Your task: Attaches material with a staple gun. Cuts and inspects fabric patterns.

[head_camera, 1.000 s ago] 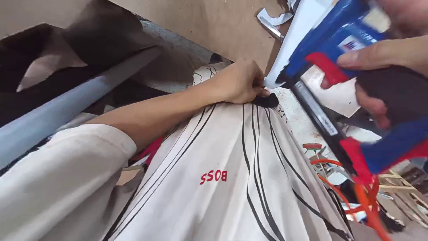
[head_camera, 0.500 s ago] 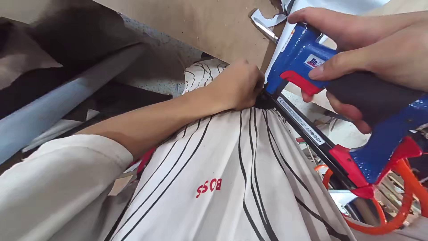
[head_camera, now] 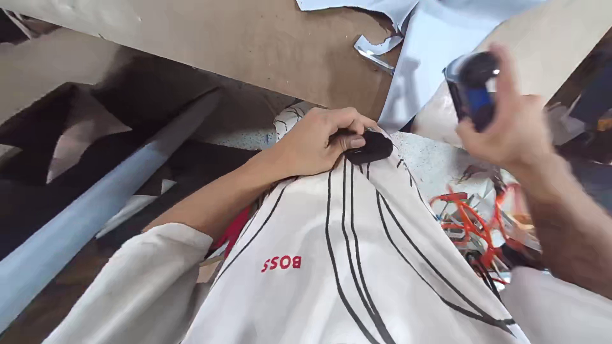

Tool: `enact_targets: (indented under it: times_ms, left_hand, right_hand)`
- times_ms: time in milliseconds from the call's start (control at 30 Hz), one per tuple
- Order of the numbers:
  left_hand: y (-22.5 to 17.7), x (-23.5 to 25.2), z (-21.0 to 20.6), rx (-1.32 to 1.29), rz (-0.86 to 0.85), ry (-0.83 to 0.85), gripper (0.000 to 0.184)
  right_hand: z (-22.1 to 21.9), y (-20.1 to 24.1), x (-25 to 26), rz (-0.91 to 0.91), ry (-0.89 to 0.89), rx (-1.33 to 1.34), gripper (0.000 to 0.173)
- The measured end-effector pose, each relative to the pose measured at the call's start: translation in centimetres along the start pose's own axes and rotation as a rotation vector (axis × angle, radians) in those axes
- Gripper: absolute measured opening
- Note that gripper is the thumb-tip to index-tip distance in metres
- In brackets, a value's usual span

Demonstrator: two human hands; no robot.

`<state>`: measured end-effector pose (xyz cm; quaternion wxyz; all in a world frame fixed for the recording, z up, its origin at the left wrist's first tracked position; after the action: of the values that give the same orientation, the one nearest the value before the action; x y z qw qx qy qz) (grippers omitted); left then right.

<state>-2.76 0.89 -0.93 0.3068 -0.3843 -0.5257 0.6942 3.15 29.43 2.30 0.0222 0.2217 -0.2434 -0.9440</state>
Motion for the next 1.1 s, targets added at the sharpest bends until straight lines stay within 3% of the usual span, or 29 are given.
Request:
enact_targets:
  times_ms: [100,167,267,367,467,567,667,800,1100]
  left_hand:
    - [-0.1,-0.2,0.0,-0.057,-0.076,0.057,0.013]
    - [-0.2,-0.3,-0.1,-0.065,-0.078,0.087,0.017]
    - [-0.1,-0.1,-0.4,-0.031,-0.028,0.181,0.025]
    - [0.0,0.4,-0.6,-0.116,0.001,0.279,0.026]
    - [-1.0,1.0,-0.6,-0.146,0.018,0.343,0.032]
    - [-3.6,1.4,-0.6,0.153,0.052,0.206,0.039]
    - [-5.2,1.3,-1.2,0.371,0.134,0.100,0.028]
    - [-2.5,1.2,-1.0,0.206,0.305,0.015,0.015]
    - [0.4,-1.4,-2.1,-0.065,0.509,-0.065,0.018]
  right_hand:
    - [-6.8,-5.5,1.8,0.079,-0.134,-0.313,0.076]
    - [-8.3,-6.3,2.6,0.065,-0.196,-0.331,0.060]
    - [-6.2,-0.5,0.8,0.175,-0.369,0.046,0.039]
    - [-5.6,7.0,-1.0,0.519,-0.354,0.611,0.032]
    - [-6.7,9.5,-0.8,0.619,-0.421,0.779,0.018]
    - [-7.1,10.1,-0.9,0.613,-0.517,0.725,0.017]
    - [-7.6,10.6,-1.0,0.592,-0.520,0.682,0.019]
    - [-8.7,10.3,-0.7,0.567,-0.458,0.730,0.024]
    - [-8.9,11.3,-1.3,0.633,-0.322,0.750,0.019]
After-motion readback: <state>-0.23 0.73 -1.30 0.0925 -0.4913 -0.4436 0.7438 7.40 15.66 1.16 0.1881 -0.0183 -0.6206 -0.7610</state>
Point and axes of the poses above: each hand's wrist, its own x-axis towards the middle knuckle, its own z-axis out of the back of the hand, y = z × x, the point moved 7 cm from there along x, towards the middle knuckle, and after that the axes turned 10 degrees about z, right-handed, at the moved point
